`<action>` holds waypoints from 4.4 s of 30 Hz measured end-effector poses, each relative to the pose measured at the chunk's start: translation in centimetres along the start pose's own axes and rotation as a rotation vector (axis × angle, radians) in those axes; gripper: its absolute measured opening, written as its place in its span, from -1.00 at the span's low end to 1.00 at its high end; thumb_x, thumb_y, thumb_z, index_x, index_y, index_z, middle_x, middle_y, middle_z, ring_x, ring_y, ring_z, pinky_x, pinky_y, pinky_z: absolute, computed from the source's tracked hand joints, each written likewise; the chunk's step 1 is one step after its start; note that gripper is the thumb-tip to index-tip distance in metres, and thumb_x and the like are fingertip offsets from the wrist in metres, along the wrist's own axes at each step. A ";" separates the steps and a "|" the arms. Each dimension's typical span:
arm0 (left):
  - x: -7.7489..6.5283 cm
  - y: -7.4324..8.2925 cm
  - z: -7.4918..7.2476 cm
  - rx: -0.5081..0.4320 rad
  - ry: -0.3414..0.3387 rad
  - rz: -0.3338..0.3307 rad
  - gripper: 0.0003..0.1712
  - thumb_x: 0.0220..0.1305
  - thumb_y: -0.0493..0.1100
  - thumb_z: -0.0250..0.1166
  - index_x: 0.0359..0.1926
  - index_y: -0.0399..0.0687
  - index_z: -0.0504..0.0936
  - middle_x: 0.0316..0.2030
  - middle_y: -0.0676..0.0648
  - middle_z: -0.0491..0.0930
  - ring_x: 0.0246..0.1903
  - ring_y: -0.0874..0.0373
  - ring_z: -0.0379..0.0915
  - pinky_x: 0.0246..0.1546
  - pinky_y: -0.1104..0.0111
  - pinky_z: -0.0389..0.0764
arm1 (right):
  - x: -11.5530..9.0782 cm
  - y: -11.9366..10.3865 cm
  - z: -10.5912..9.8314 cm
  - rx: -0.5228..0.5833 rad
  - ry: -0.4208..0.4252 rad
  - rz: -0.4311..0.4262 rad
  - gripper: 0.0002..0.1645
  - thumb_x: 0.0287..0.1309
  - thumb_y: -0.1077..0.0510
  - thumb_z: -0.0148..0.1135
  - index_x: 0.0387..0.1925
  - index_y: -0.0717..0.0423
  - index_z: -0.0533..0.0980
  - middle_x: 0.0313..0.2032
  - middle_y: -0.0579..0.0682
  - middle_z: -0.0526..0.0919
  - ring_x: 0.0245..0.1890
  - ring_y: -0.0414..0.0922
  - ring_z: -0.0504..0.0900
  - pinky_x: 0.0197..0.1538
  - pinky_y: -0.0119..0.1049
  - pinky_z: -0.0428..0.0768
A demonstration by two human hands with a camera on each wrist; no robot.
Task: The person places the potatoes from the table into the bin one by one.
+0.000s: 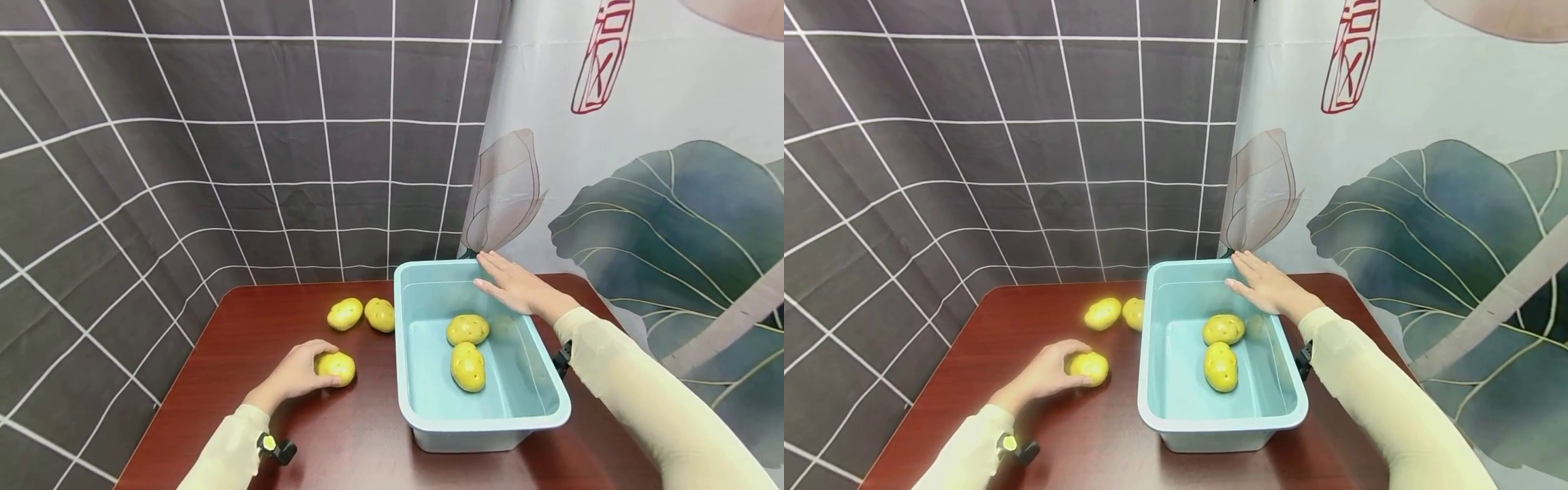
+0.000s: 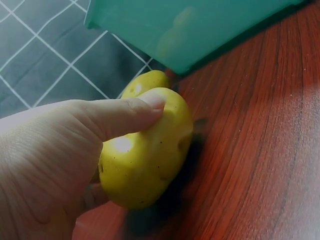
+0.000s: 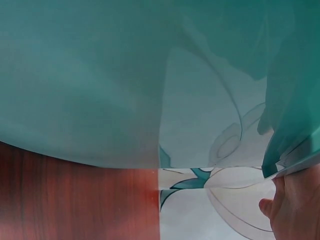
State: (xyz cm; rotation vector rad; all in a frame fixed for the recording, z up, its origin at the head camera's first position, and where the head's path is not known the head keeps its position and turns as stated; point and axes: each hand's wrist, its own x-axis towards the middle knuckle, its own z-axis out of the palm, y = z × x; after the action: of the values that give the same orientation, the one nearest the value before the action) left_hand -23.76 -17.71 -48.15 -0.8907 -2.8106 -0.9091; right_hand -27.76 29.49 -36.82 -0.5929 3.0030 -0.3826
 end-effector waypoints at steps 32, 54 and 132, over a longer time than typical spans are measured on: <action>0.3 0.0 4.8 -0.118 0.113 -0.145 -0.16 -0.19 0.33 0.50 0.12 0.05 0.59 0.01 0.07 0.58 0.03 0.11 0.47 0.05 0.12 0.45 | 0.0 0.0 0.3 0.003 0.004 0.022 -0.06 0.35 -0.43 -0.37 0.52 0.01 -0.18 0.50 0.07 -0.16 0.48 0.08 -0.26 0.40 0.18 -0.17; 0.5 0.9 4.9 -0.152 0.254 -0.079 -0.45 -0.07 0.04 0.51 -0.01 -0.02 0.67 -0.12 0.18 0.62 -0.15 0.21 0.50 -0.15 0.22 0.49 | -0.1 -0.3 -0.2 0.017 0.001 -0.003 -0.07 0.36 -0.42 -0.36 0.51 0.04 -0.15 0.50 0.08 -0.13 0.48 0.09 -0.24 0.41 0.12 -0.15; 15.0 18.0 -2.3 0.052 -0.144 0.392 -0.32 0.00 0.13 0.45 0.15 -0.01 0.58 0.00 0.09 0.61 -0.08 0.25 0.47 -0.17 0.42 0.48 | -0.7 0.3 0.6 0.043 0.046 0.026 -0.04 0.32 -0.46 -0.37 0.52 0.00 -0.13 0.50 0.07 -0.11 0.48 0.11 -0.21 0.40 0.16 -0.12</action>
State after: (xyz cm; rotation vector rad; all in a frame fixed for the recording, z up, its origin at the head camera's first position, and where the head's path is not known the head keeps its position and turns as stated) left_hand -26.78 0.53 -33.53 -1.4819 -2.6064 -0.7366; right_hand -27.18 29.85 -37.48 -0.5479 3.0342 -0.4635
